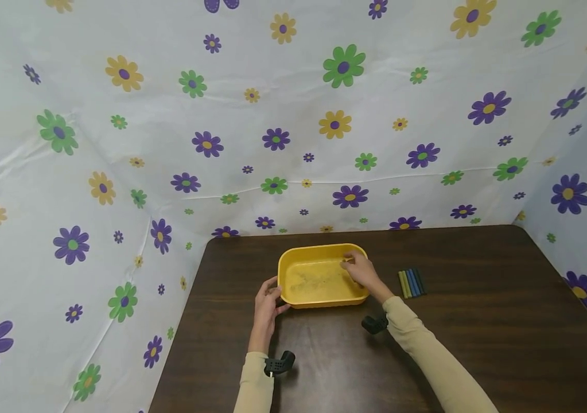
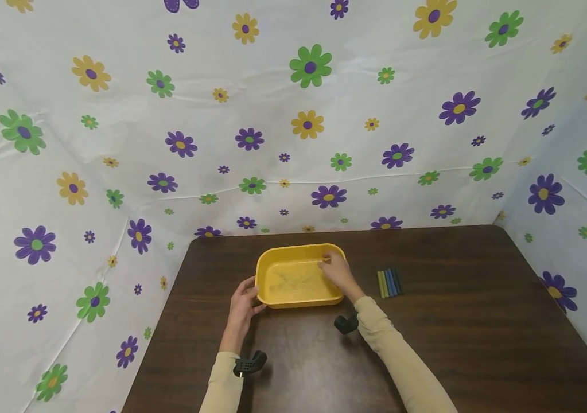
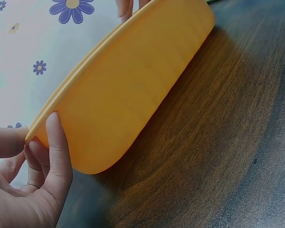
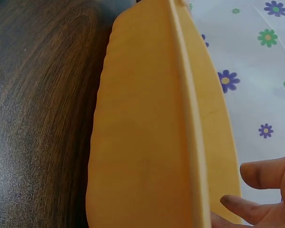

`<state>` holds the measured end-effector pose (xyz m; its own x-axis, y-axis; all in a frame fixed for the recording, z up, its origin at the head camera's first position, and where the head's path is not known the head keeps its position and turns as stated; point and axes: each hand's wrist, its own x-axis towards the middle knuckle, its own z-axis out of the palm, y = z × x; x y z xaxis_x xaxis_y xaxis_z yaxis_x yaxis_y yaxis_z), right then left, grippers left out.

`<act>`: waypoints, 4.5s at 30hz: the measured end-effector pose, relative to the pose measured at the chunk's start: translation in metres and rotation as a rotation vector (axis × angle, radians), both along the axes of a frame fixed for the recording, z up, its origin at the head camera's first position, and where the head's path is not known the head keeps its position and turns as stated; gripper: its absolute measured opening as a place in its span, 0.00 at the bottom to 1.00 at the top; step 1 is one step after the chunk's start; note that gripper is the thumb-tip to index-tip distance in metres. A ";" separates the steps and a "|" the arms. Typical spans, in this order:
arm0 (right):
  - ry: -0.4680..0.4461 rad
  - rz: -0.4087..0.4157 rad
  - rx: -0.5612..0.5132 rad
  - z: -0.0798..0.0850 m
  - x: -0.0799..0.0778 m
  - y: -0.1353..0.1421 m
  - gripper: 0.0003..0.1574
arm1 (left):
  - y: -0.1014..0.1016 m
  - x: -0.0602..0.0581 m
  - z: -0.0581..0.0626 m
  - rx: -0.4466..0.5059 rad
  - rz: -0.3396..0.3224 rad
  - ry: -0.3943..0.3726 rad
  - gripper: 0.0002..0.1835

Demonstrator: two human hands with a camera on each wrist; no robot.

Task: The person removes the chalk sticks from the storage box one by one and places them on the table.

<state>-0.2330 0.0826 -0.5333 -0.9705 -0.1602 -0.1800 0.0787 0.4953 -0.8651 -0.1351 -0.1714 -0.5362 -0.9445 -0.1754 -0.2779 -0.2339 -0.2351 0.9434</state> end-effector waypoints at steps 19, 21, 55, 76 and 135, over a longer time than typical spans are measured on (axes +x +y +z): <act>0.062 0.007 0.136 -0.012 -0.008 -0.018 0.30 | -0.001 -0.008 -0.031 -0.042 0.061 0.017 0.22; 0.075 0.006 0.142 -0.013 -0.009 -0.020 0.30 | -0.001 -0.008 -0.030 -0.043 0.060 0.017 0.22; -0.178 0.068 -0.296 -0.020 -0.007 -0.028 0.35 | -0.001 0.000 -0.001 0.005 -0.020 0.008 0.25; -0.582 -0.020 -0.927 -0.010 -0.007 -0.017 0.38 | -0.001 0.002 0.000 0.011 -0.013 0.009 0.24; -0.340 -0.091 -0.790 -0.007 0.013 0.191 0.46 | 0.001 0.002 -0.003 -0.011 0.002 0.016 0.24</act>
<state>-0.2202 0.2740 -0.5407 -0.8994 -0.2850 -0.3316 0.4059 -0.2625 -0.8754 -0.1332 -0.1701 -0.5390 -0.9483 -0.1801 -0.2612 -0.2187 -0.2252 0.9494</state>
